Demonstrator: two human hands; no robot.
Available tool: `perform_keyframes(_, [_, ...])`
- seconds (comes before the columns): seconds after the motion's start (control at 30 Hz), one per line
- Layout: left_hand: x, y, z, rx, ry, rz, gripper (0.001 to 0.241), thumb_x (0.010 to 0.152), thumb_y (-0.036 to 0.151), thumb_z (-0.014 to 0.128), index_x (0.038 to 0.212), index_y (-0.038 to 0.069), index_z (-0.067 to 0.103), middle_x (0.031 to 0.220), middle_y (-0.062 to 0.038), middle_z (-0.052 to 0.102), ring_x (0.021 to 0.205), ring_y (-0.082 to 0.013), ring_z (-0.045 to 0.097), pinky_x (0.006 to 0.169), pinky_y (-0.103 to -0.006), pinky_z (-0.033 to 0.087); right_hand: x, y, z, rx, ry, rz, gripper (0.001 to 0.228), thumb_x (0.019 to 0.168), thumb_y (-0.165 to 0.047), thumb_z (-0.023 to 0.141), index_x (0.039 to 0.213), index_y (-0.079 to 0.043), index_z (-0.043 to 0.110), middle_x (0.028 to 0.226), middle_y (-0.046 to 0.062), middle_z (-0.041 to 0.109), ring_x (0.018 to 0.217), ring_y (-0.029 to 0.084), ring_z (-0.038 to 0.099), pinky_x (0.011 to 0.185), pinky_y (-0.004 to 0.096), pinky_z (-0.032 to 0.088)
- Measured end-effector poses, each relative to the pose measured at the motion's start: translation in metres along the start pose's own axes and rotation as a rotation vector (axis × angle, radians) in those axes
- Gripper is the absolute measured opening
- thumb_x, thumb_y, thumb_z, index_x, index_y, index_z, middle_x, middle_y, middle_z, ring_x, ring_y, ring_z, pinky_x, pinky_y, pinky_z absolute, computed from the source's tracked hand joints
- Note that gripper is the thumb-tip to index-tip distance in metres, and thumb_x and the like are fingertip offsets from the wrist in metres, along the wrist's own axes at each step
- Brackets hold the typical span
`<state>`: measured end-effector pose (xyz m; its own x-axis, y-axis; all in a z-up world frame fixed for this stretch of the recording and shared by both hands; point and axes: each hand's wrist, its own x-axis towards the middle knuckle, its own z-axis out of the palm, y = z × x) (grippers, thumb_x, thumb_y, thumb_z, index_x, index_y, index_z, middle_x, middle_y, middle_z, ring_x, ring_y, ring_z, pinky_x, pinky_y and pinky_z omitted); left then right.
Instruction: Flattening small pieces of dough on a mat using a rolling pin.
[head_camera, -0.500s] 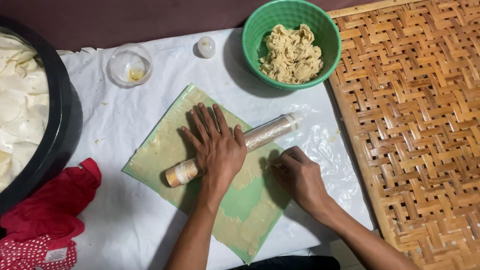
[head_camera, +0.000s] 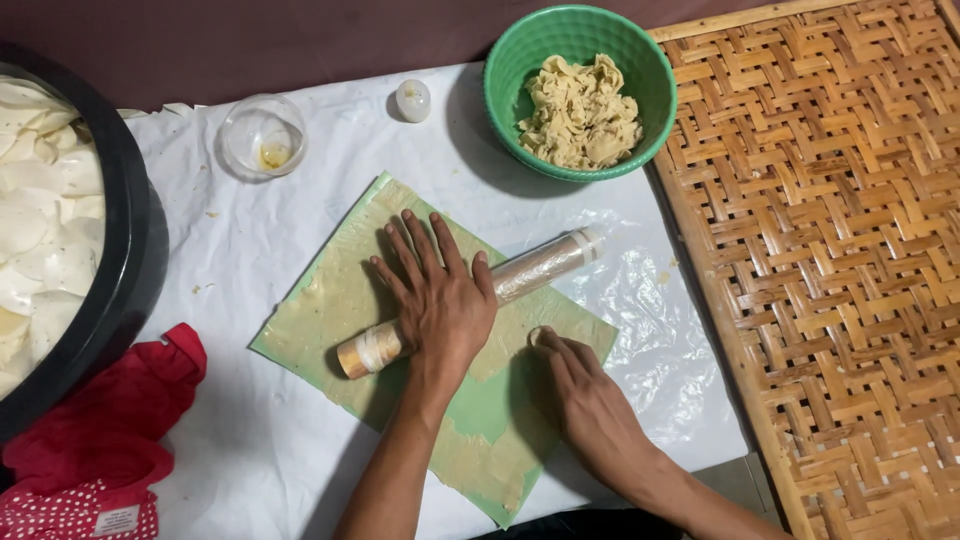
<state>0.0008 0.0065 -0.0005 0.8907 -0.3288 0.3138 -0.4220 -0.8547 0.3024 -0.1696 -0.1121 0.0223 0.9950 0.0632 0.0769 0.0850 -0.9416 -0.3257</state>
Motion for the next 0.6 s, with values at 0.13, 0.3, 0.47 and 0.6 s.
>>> perform_keyframes(0.13, [0.0,-0.003,-0.002,-0.037,-0.012,0.045,0.073,0.102,0.041,0.048,0.149,-0.014,0.039,0.159,-0.041,0.023,0.149,-0.0581,0.017,0.115,-0.0751,0.017,-0.006,0.005,-0.005,0.304,0.117,0.146,0.051,0.09,-0.004,0.06,0.138,0.0,0.043,0.155,0.022,0.048,0.11,0.031,0.072,0.087,0.042,0.061])
perform_keyframes(0.3, [-0.005,-0.002,-0.023,-0.262,-0.028,0.148,0.062,0.102,0.037,0.054,0.143,-0.009,0.048,0.151,-0.031,0.045,0.137,-0.0526,0.043,0.117,-0.063,0.028,-0.036,0.009,-0.018,0.249,0.108,0.667,0.028,0.094,-0.032,0.065,0.107,-0.007,0.07,0.062,0.009,0.075,0.04,0.017,0.064,0.035,0.031,0.049])
perform_keyframes(0.47, [-0.016,-0.014,-0.048,-0.301,-0.222,0.304,0.055,0.089,0.035,0.075,0.127,-0.002,0.062,0.109,-0.016,0.06,0.097,-0.0313,0.06,0.083,-0.0457,0.052,-0.057,0.001,0.0,0.792,-0.229,0.912,0.025,0.093,-0.027,0.067,0.099,-0.006,0.08,0.076,0.007,0.081,0.06,0.015,0.071,0.059,0.027,0.059])
perform_keyframes(0.6, [-0.014,-0.022,-0.045,-0.175,-0.252,0.414,0.057,0.088,0.019,0.074,0.137,-0.001,0.054,0.11,-0.016,0.061,0.095,-0.0298,0.058,0.086,-0.0442,0.048,-0.058,0.007,0.021,1.203,-0.042,0.905,0.018,0.096,-0.007,0.069,0.087,0.007,0.074,0.073,0.011,0.072,0.064,0.016,0.062,0.064,0.03,0.054])
